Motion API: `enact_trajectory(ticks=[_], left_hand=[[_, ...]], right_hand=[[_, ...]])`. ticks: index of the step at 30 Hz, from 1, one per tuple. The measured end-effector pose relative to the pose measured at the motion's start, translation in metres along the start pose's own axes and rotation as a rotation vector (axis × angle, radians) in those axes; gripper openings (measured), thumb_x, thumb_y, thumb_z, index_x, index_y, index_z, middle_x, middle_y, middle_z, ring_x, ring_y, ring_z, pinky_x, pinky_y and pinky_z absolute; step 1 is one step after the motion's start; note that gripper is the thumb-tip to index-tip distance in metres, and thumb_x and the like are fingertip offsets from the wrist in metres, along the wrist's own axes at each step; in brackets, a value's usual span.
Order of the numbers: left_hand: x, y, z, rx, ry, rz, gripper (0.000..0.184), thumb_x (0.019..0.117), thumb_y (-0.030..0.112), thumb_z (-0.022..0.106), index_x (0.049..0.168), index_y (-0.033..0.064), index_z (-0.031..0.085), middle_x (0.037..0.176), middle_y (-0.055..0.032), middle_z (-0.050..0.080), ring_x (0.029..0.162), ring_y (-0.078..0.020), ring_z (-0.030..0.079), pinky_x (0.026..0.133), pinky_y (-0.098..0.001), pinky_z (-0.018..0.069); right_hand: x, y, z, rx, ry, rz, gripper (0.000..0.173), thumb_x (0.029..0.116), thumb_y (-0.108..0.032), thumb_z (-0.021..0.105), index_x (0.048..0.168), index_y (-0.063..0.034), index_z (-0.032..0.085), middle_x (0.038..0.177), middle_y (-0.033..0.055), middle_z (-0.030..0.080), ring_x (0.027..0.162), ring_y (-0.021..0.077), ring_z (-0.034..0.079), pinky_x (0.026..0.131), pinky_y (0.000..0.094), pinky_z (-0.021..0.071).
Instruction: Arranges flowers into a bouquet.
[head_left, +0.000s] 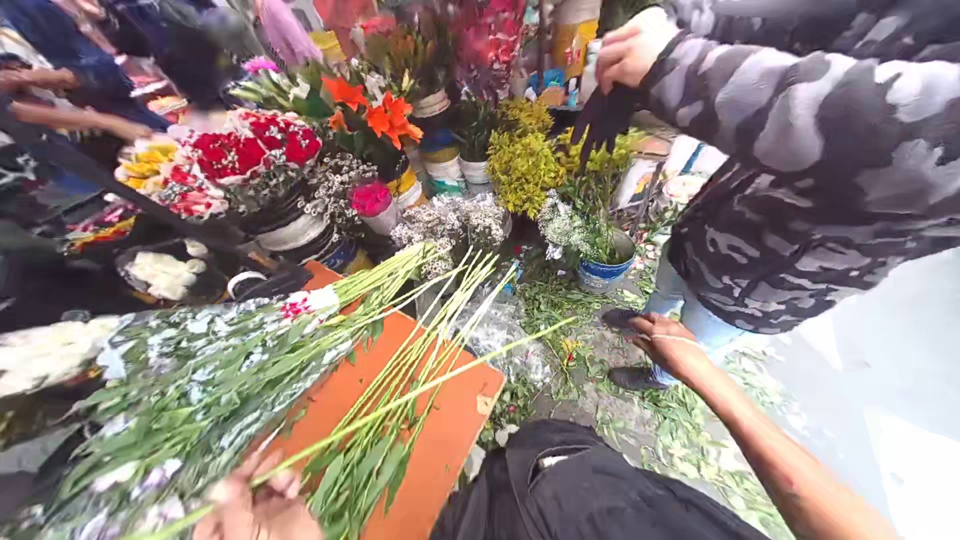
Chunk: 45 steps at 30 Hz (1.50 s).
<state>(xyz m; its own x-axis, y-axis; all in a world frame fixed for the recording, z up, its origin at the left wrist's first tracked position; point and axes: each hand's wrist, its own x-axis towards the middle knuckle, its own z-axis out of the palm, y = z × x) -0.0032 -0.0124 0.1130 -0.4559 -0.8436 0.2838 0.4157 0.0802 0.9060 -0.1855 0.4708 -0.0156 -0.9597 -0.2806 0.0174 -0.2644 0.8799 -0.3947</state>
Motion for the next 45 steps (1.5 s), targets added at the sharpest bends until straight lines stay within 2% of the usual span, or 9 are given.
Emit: enact_trajectory(ticks=[4,7,9,11,15,19,27,35,45], left_hand=[[-0.026,-0.024,0.041,-0.186,-0.195,0.001,0.029,0.1096,0.01,0.04,0.1,0.0098,0.068,0.088,-0.0005,0.077,0.068,-0.0066,0.071,0.061,-0.0204,0.0591],[-0.041,-0.031,0.053,-0.309,-0.263,-0.024,0.02,0.1067,0.008,0.049,0.108,0.0043,0.069,0.091,-0.0045,0.076,0.069,-0.0067,0.07,0.063,-0.023,0.0596],[-0.041,-0.033,0.04,-0.318,-0.257,-0.034,0.02,0.1038,0.001,0.051,0.117,-0.0058,0.064,0.096,-0.0101,0.075,0.076,-0.0116,0.072,0.071,-0.0293,0.0621],[-0.039,-0.043,0.008,-0.219,-0.244,-0.023,0.026,0.1016,0.0,0.054,0.123,-0.0136,0.059,0.105,-0.0152,0.073,0.089,-0.0158,0.073,0.085,-0.0345,0.0617],[-0.069,-0.079,-0.064,0.056,-0.019,-0.102,0.027,0.1042,0.013,0.056,0.112,-0.0099,0.067,0.094,-0.0115,0.074,0.085,-0.0124,0.071,0.081,-0.0314,0.0599],[-0.106,-0.097,-0.098,0.104,0.166,-0.264,0.031,0.1062,0.02,0.054,0.108,-0.0063,0.069,0.089,-0.0087,0.073,0.08,-0.0103,0.069,0.078,-0.0301,0.0589],[-0.11,-0.104,-0.137,0.399,0.226,-0.098,0.026,0.1031,0.022,0.06,0.107,-0.0009,0.072,0.098,-0.0108,0.074,0.088,-0.0112,0.07,0.084,-0.027,0.0582],[-0.118,-0.115,-0.159,0.397,0.091,-0.024,0.022,0.1012,0.019,0.063,0.108,-0.0009,0.072,0.101,-0.011,0.075,0.095,-0.013,0.072,0.09,-0.0266,0.0571],[-0.059,-0.086,-0.161,0.538,-0.529,-0.021,0.023,0.1032,0.018,0.059,0.118,0.0037,0.07,0.116,-0.0157,0.07,0.108,-0.0295,0.069,0.094,-0.0416,0.0567]], right_hand=[[0.032,-0.187,-0.025,0.318,0.181,-0.67,0.043,0.1053,-0.041,0.054,0.141,-0.019,0.063,0.147,0.0189,0.055,0.14,0.0338,0.049,0.116,0.0527,0.0384],[0.031,-0.281,0.008,0.356,0.186,-0.96,0.041,0.1068,-0.022,0.055,0.146,-0.009,0.055,0.134,0.0247,0.06,0.12,0.0309,0.063,0.1,0.0417,0.0522],[0.033,-0.308,0.022,0.373,0.272,-1.053,0.033,0.1035,-0.008,0.058,0.136,-0.0027,0.062,0.111,0.0253,0.065,0.098,0.0273,0.066,0.085,0.0332,0.0542],[0.046,-0.317,0.027,0.364,0.294,-1.128,0.027,0.1024,-0.003,0.058,0.127,-0.0006,0.068,0.103,0.0249,0.063,0.095,0.0245,0.062,0.086,0.0286,0.0511],[0.088,-0.33,0.042,0.341,0.206,-1.223,0.023,0.1023,0.0,0.055,0.12,0.0083,0.069,0.094,0.0257,0.059,0.088,0.0214,0.057,0.083,0.0267,0.0479],[0.125,-0.374,0.054,0.479,-0.012,-1.287,0.023,0.1018,-0.001,0.055,0.118,0.0076,0.068,0.099,0.0096,0.059,0.096,0.0016,0.053,0.09,0.0161,0.0431],[0.174,-0.49,0.117,0.496,-0.262,-1.353,0.026,0.103,-0.007,0.056,0.121,0.007,0.07,0.1,0.0094,0.067,0.095,0.002,0.054,0.092,0.0194,0.0403],[0.173,-0.439,0.225,0.486,-0.783,-1.106,0.025,0.0987,-0.01,0.061,0.118,-0.0041,0.075,0.092,-0.0032,0.063,0.088,-0.002,0.055,0.085,0.0148,0.0459],[0.175,-0.445,0.222,0.396,-0.747,-1.188,0.026,0.0974,-0.008,0.06,0.117,0.0022,0.074,0.107,0.0106,0.072,0.103,0.0055,0.065,0.096,0.0192,0.0515]])
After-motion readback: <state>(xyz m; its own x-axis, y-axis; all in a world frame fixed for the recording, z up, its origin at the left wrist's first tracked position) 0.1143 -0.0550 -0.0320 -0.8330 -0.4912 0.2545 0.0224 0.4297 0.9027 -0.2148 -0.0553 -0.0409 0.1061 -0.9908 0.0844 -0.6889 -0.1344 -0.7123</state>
